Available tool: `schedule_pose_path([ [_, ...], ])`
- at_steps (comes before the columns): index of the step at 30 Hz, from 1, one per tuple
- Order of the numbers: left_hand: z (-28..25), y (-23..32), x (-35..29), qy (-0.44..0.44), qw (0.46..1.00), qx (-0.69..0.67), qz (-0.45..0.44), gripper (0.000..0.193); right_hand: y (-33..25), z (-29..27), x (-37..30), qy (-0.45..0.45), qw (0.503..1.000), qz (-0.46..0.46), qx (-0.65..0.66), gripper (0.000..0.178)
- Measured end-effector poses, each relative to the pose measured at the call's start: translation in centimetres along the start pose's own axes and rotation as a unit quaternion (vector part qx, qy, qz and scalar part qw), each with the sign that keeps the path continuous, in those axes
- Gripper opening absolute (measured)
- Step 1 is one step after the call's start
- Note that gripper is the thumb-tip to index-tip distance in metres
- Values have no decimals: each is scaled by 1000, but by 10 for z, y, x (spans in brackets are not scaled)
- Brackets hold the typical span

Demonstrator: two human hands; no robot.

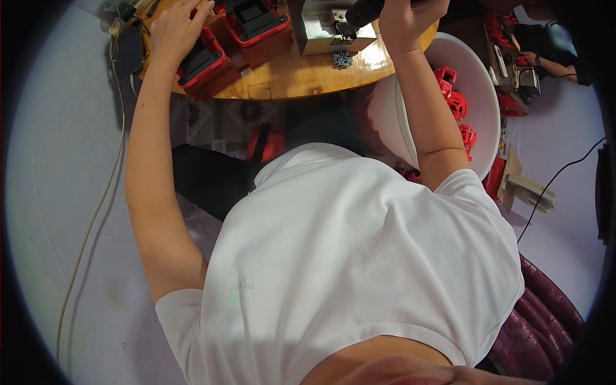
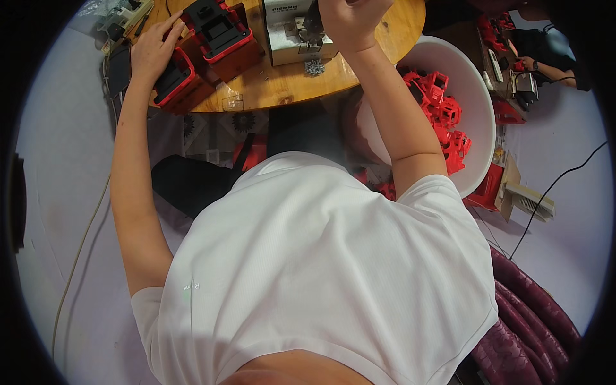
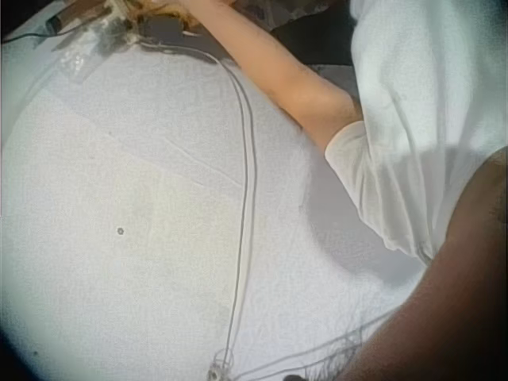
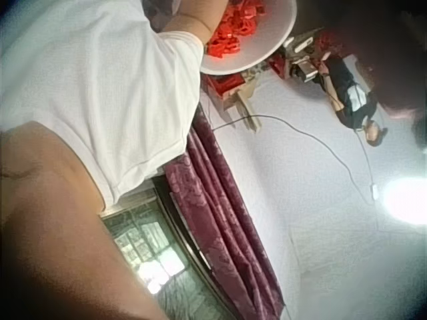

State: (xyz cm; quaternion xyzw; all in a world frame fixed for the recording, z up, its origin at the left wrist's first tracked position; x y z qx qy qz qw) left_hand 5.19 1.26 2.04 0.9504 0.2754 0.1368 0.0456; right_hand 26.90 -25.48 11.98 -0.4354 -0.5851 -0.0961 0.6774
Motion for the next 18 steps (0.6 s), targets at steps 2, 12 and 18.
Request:
schedule_pose_path([
  [2,1,-2,-4,4,1000,6,-2,45,3,7,-6,35,999,35,20,37],
  [12,1,-1,-3,3,1000,-3,-8,45,7,17,-2,3,996,66,53,32],
  [18,-5,4,-7,8,1000,-12,-17,43,-3,58,22,3,966,187,180,27],
])
Point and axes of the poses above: each hand's wrist, its own x-axis towards the middle knuckle, its own z-axis out of the palm, y = z × x, the point moved 5 cm from there along x, towards the middle knuckle, and after that the axes turned 7 degrees about -y, right-handed, at the moved point
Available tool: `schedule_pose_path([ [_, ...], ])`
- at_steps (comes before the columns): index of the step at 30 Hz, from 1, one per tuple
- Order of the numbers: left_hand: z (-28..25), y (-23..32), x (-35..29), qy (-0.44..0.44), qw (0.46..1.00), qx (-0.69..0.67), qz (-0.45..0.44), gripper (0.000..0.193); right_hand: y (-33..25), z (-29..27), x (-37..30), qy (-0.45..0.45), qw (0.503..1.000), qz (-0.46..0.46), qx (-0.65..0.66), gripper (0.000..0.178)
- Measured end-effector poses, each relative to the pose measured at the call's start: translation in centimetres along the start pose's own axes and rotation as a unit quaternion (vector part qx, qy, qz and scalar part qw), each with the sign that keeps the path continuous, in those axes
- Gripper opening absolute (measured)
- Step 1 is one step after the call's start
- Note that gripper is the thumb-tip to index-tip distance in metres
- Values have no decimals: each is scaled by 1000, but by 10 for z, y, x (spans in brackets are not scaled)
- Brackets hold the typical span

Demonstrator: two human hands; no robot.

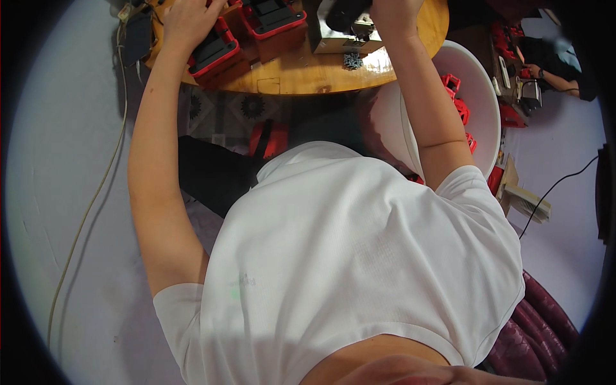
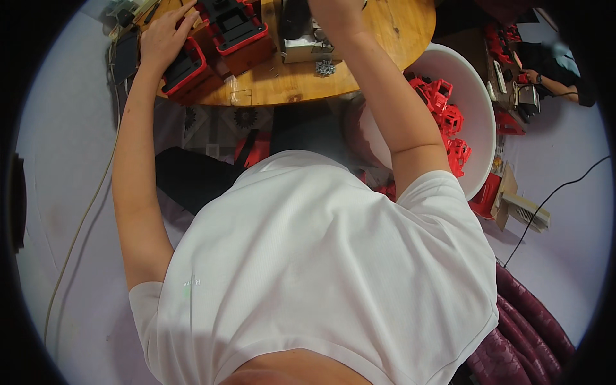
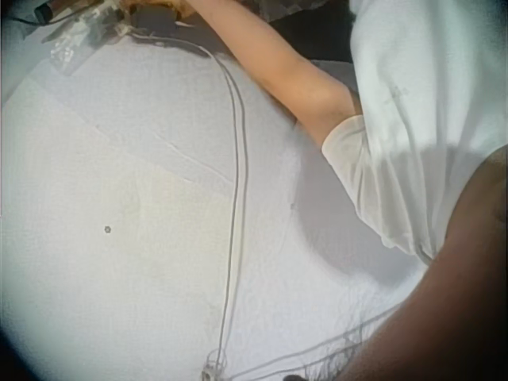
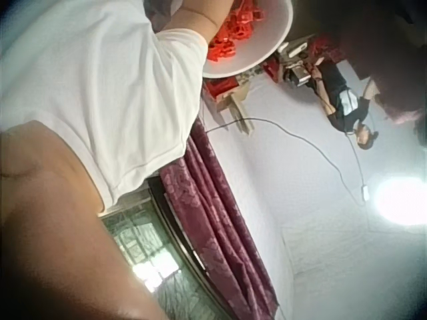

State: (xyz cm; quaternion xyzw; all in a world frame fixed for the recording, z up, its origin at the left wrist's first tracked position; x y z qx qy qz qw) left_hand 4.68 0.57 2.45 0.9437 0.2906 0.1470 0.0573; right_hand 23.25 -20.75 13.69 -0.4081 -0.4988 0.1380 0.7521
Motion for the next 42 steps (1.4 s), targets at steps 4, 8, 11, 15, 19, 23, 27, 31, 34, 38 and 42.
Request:
schedule_pose_path([
  [4,-33,35,-4,-6,999,-42,-28,39,-9,43,4,5,994,-99,51,30],
  [8,-33,35,-5,2,999,-38,-33,43,0,64,8,-57,980,-183,61,36],
  [11,-33,34,-7,-15,997,-53,-49,46,4,70,7,-64,985,-155,36,38],
  [15,-35,36,-8,-22,996,-64,-49,46,11,80,4,-92,985,-141,42,37],
  [19,-31,33,-8,-15,997,-60,-46,45,13,93,1,-127,972,-195,-13,37],
  [23,-21,25,-3,-46,997,-11,-53,45,15,103,-3,-174,967,-187,-2,36],
  [27,-28,34,-9,-3,997,-64,-32,44,23,85,4,-123,982,-129,64,27],
  [31,-28,28,-5,0,997,-69,-28,42,-4,29,10,-47,998,-42,23,27],
  [34,-34,39,-3,-11,998,-50,-33,39,-2,-15,8,-31,989,-93,-114,30],
  [38,12,-10,5,27,999,26,19,47,-4,-42,-14,40,983,-108,-145,32],
  [42,10,-10,4,27,999,22,21,47,-4,-46,-24,24,975,-129,-179,32],
])
Point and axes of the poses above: each hand's wrist, its own x-axis towards the middle knuckle, its own z-axis out of the palm, y = z × x, the point moved 5 cm from there along x, towards the middle knuckle, and after that the axes turned 7 degrees about -y, right-handed, at the moved point
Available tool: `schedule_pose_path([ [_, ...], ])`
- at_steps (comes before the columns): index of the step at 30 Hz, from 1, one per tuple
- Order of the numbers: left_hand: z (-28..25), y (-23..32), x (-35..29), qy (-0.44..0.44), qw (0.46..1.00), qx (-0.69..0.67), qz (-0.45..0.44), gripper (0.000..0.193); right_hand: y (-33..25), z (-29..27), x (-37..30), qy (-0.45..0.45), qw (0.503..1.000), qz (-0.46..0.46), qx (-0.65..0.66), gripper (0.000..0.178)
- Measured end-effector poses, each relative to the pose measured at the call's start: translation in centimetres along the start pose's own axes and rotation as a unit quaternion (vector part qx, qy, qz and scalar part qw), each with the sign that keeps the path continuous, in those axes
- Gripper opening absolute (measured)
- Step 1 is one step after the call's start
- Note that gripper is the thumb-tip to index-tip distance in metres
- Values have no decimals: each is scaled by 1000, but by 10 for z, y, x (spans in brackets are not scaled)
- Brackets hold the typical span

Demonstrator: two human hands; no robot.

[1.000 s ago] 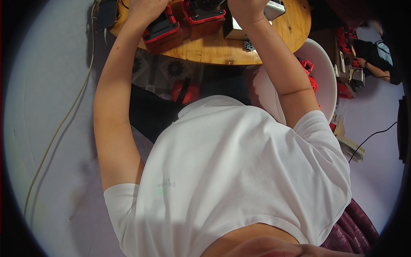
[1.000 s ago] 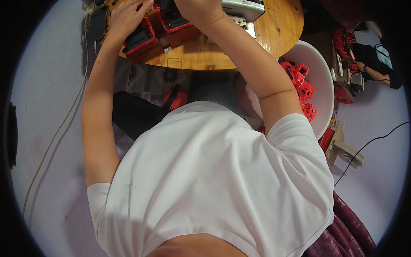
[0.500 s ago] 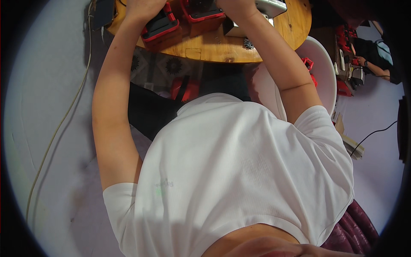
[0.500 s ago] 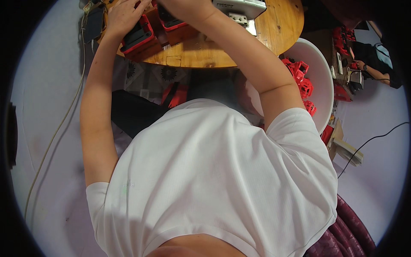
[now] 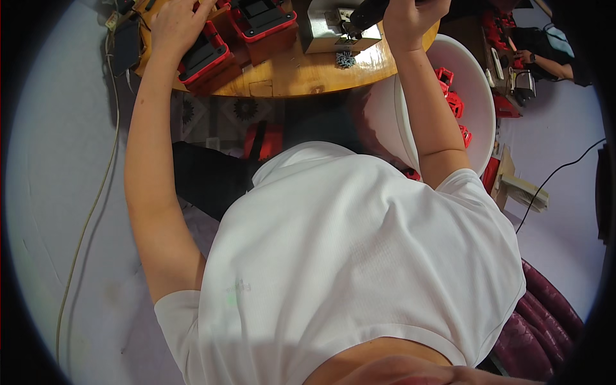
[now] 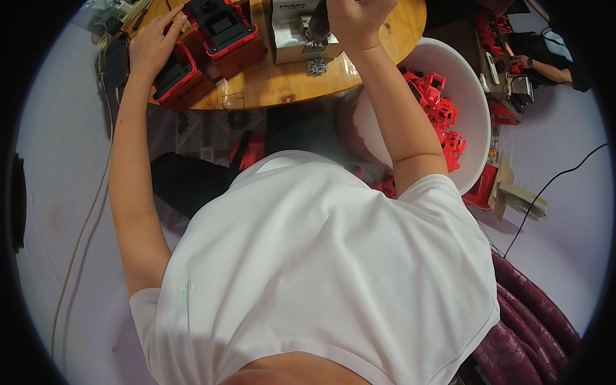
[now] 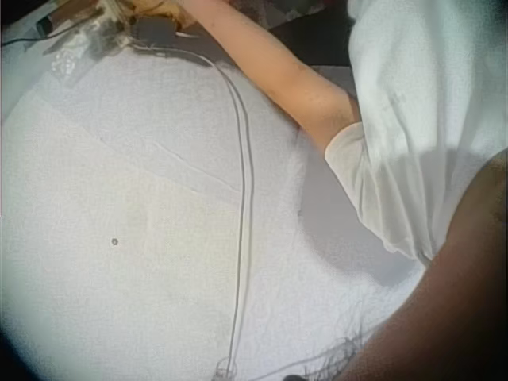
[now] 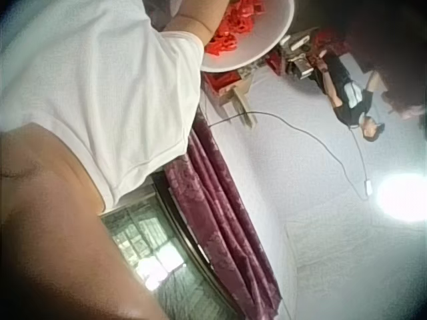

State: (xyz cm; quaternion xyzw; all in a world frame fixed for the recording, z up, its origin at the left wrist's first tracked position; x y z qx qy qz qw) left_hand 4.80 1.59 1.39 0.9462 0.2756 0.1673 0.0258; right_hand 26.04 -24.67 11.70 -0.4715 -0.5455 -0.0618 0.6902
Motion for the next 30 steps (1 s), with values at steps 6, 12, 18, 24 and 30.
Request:
schedule_pose_path([
  [6,-29,31,0,-9,999,-46,-10,41,14,1,3,-25,999,40,4,30],
  [12,-40,38,-9,-14,998,-54,-43,39,-16,63,18,-37,972,140,184,31],
  [18,-42,41,-7,-14,997,-50,-56,40,-48,133,18,-36,956,-59,286,36],
  [24,-30,33,-1,-99,992,-38,-66,40,-39,156,9,-71,967,-34,241,41],
  [30,-37,35,-10,-31,995,-80,-55,38,-38,183,12,-124,945,-134,272,41],
])
Point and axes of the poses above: each hand's wrist, its own x-axis towards the middle knuckle, its own z-axis out of the palm, y = z × x, the point moved 5 cm from there along x, towards the middle knuckle, and after that the axes turned 7 degrees about -y, right-handed, at the moved point
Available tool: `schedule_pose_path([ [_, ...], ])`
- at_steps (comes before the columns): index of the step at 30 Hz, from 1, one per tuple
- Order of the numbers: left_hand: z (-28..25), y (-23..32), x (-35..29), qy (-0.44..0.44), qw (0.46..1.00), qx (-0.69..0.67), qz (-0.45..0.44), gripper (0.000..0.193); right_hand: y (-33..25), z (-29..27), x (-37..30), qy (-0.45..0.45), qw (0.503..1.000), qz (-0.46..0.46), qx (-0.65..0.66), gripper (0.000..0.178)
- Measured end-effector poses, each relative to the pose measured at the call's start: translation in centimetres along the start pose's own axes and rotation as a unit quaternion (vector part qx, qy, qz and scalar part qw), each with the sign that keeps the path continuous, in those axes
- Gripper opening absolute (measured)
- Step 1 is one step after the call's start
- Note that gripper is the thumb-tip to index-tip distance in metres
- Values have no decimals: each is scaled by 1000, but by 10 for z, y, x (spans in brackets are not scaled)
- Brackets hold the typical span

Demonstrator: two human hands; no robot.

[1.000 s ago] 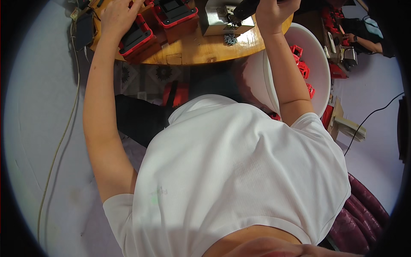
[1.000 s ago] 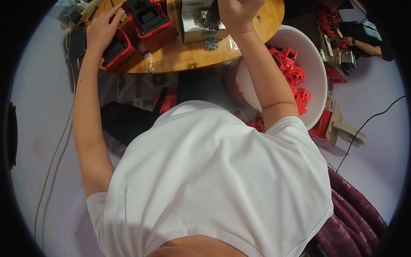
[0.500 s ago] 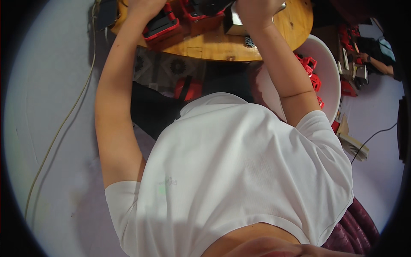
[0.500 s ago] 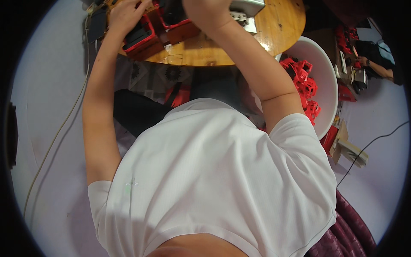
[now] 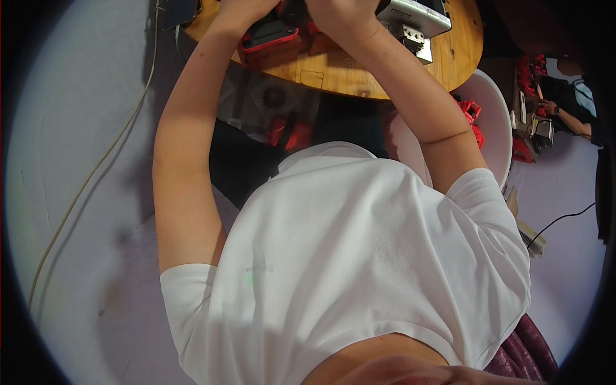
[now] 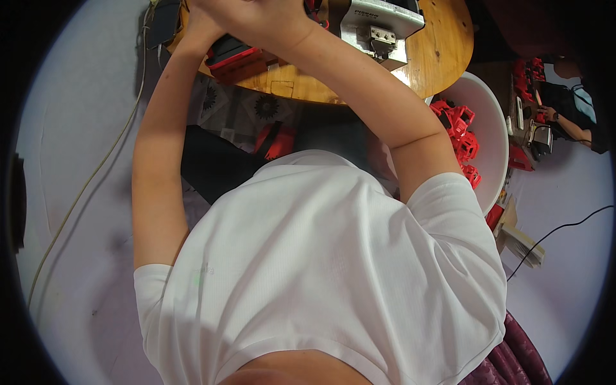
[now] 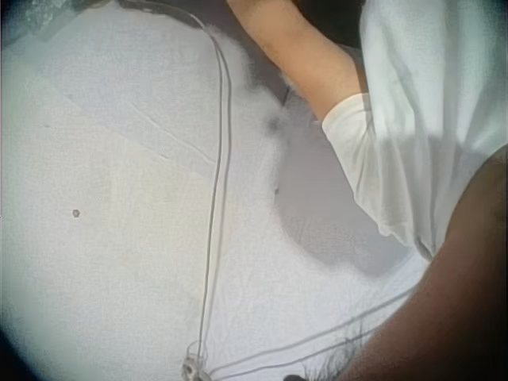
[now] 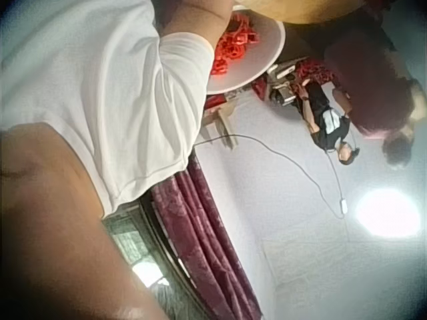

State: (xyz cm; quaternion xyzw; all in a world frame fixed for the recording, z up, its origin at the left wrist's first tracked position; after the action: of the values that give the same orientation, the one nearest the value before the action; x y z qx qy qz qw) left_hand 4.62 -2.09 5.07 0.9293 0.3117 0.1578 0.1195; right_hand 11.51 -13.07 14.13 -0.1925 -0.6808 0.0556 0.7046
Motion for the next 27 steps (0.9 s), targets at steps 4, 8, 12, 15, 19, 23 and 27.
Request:
schedule_pose_path([
  [4,-4,1,-1,-2,1000,-7,-3,37,-8,15,2,-32,999,29,26,36],
  [8,-3,3,2,-6,1000,-15,-2,37,10,10,9,-30,999,-28,-26,35],
  [12,-2,2,3,-19,999,-35,-7,37,-1,-35,-4,93,985,140,45,28],
  [15,-2,-3,-4,29,1000,0,-2,40,-22,-88,-8,99,981,161,-36,27],
  [19,-3,2,4,5,1000,-9,2,41,-58,-140,-20,103,952,165,-235,32],
  [23,20,-27,14,17,998,52,33,45,-68,-161,-47,126,937,158,-286,34],
  [27,31,-39,16,40,994,81,58,47,-70,-158,-53,143,934,161,-284,33],
])
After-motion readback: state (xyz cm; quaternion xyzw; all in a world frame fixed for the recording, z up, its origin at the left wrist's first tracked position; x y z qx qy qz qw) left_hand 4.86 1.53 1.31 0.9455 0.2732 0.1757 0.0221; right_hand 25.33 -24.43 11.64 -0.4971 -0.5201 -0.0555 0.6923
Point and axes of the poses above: each hand's wrist, its own x-axis towards the middle knuckle, its own z-axis out of the palm, y = z × x, the point moved 5 cm from there along x, towards the middle knuckle, and after that the axes turned 7 degrees about -y, right-handed, at the moved point
